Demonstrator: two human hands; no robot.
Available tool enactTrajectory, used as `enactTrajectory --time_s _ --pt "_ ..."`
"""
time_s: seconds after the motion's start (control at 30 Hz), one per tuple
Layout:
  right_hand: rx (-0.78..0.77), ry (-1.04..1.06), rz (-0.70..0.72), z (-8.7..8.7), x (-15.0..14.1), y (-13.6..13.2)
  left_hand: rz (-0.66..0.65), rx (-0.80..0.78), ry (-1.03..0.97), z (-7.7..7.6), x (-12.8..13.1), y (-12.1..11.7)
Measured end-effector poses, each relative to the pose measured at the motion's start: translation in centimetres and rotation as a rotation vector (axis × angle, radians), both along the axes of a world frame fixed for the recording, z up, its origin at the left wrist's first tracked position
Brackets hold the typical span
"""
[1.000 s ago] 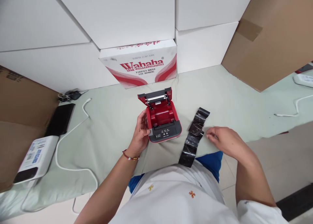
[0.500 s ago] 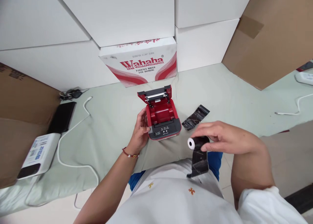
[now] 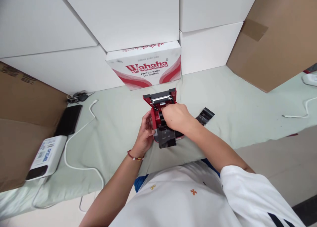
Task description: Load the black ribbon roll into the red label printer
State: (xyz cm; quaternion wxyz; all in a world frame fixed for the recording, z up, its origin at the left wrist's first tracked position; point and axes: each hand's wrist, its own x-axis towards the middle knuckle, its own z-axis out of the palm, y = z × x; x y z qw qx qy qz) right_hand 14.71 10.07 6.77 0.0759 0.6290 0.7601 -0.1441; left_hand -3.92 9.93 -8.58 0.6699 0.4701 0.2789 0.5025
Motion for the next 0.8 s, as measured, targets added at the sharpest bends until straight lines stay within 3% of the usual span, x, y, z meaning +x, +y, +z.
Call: enactTrajectory --time_s 0.17,0.23,0.3,0.37,0.43,0.5,0.7,0.8 --pt "0.017 0.038 -0.009 -0.9 0.1 0.6 -0.001 0.005 0.004 0.0 0.0 0.0" --pt "0.089 0.22 0.029 -1.2 0.9 -0.2 0.002 0.004 0.008 0.0 0.0 0.0" --pt "0.248 0.523 0.003 -1.8 1.9 -1.2 0.002 0.005 0.013 0.1 0.0 -0.1" --pt "0.506 0.799 -0.146 -2.8 2.9 -1.8 0.001 0.007 0.018 0.0 -0.1 -0.1" --pt "0.762 0.898 -0.305 -4.0 3.8 -1.5 -0.001 0.018 0.025 -0.1 -0.1 -0.1" --pt "0.883 0.927 -0.361 -5.3 4.5 -0.7 -0.003 0.033 0.028 -0.2 -0.1 -0.2" --pt "0.582 1.206 -0.261 -7.7 5.3 0.3 0.035 0.109 0.024 -0.7 0.4 -0.9" --pt "0.599 1.293 -0.208 -8.0 5.7 -1.5 0.159 0.251 0.134 -0.7 0.4 -1.1"
